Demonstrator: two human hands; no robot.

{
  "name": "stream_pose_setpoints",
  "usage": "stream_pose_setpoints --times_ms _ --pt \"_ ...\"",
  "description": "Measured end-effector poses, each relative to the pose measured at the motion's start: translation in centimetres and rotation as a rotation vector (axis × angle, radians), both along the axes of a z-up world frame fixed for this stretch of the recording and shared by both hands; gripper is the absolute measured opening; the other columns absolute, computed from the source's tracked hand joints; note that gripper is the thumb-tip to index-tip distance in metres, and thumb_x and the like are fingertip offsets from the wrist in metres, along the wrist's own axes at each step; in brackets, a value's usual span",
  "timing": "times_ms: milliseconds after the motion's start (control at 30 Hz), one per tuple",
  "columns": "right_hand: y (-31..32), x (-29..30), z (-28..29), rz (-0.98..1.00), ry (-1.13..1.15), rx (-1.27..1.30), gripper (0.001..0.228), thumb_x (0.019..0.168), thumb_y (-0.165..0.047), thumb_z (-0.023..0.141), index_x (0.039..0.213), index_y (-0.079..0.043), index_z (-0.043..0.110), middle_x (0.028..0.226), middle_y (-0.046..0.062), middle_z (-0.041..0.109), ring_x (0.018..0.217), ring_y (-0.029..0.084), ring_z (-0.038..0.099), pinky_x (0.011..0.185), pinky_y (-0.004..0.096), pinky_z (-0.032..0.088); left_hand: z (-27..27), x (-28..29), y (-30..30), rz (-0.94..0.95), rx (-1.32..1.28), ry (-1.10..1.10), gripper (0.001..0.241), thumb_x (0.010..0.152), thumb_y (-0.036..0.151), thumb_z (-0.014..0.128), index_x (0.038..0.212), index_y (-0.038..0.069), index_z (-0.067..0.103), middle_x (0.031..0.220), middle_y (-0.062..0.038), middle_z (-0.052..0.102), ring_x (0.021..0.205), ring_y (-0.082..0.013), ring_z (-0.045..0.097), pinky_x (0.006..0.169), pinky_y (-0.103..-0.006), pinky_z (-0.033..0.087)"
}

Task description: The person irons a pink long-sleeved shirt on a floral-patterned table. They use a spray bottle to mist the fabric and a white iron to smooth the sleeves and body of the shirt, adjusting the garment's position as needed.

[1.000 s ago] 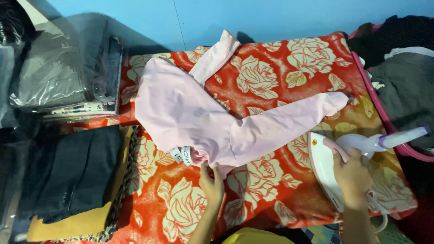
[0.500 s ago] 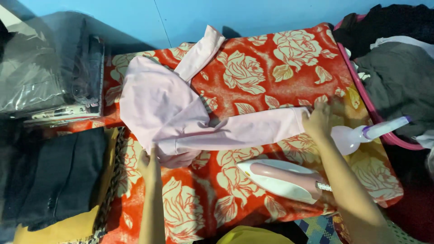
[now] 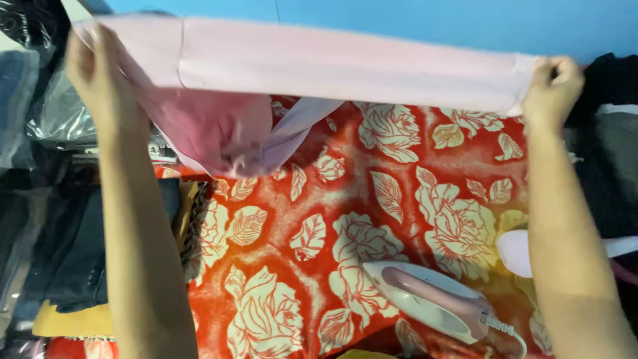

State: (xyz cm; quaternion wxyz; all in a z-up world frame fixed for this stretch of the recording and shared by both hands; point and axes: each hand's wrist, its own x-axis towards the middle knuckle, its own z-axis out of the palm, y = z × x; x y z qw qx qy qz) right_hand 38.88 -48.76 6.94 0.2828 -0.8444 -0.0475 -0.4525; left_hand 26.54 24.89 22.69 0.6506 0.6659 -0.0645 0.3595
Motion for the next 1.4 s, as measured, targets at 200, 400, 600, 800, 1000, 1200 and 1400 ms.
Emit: stream_pose_setpoints --times_ms 200,400,600,800,1000,1200,1400 --pt "-0.8 -0.9 3.2 0.014 0.023 -0.231 0.023 0.123 -0.01 0.096 0.109 0.001 0.082 0.087 0.012 0.077 0.074 0.018 0.07 0.055 0.033 0.048 0.6 -8.3 -1.5 0.198 0.458 0.514 0.046 0.119 0.027 0.049 0.076 0.018 0.034 0.073 0.007 0.027 0.071 -0.0096 0.024 0.061 -0.0333 0.015" --pt "1.9 -12.3 -14.6 -0.21 0.806 -0.342 0.018 0.098 -0.037 0.08 0.094 -0.02 0.077 0.082 0.012 0.076 0.07 0.039 0.072 0.058 0.051 0.05 -29.5 -19.1 -3.2 0.017 0.564 0.905 0.026 0.096 0.024 0.057 0.074 0.01 0.052 0.061 -0.008 0.057 0.059 -0.0226 0.047 0.058 -0.0427 0.033" --pt "3.5 -15.3 -18.4 -0.152 0.8 -0.236 0.051 0.106 -0.048 0.066 0.075 -0.008 0.066 0.077 0.023 0.067 0.071 0.049 0.063 0.06 0.058 0.039 -27.3 -20.4 -9.0 0.333 0.61 0.96 0.063 0.094 0.056 0.061 0.064 0.011 0.03 0.052 -0.005 0.034 0.053 -0.0255 0.035 0.061 -0.0416 0.035" --pt "-4.0 -17.3 -22.1 0.02 0.782 -0.149 0.006 0.096 -0.018 0.066 0.1 -0.014 0.068 0.09 0.01 0.076 0.091 0.028 0.071 0.121 0.04 0.022 -29.9 -23.3 -8.2 0.482 0.985 0.859 0.042 0.09 0.041 0.063 0.058 0.018 0.049 0.05 -0.006 0.055 0.052 -0.0319 0.057 0.085 -0.0411 0.034" --pt "-1.2 -17.2 -22.5 -0.278 0.712 -0.473 0.066 0.112 -0.054 0.052 0.093 0.002 0.08 0.105 0.045 0.067 0.118 0.06 0.055 0.12 0.056 0.03 -29.0 -22.5 -10.2 0.434 0.803 1.056 0.057 0.093 0.067 0.052 0.072 0.014 0.052 0.062 -0.01 0.063 0.064 -0.0385 0.061 0.087 -0.0435 0.033" --pt "2.3 -20.4 -19.1 -0.299 0.904 -0.312 0.027 0.103 -0.038 0.06 0.105 -0.012 0.063 0.096 0.026 0.072 0.085 0.054 0.068 0.073 0.064 0.048 -31.5 -24.5 -9.3 0.604 0.863 0.966 0.037 0.081 0.049 0.073 0.1 0.018 0.065 0.083 -0.01 0.069 0.084 -0.0317 0.066 0.11 -0.0612 0.025" --pt "3.4 -17.9 -20.8 -0.435 0.713 -0.529 0.056 0.106 -0.038 0.058 0.12 0.016 0.07 0.132 0.04 0.056 0.133 0.06 0.036 0.117 0.063 0.017 -28.8 -17.9 -17.6 -0.04 0.808 0.414 0.029 0.09 -0.001 0.048 0.115 0.002 0.064 0.114 -0.018 0.066 0.1 -0.0366 0.06 0.09 -0.0453 0.047"
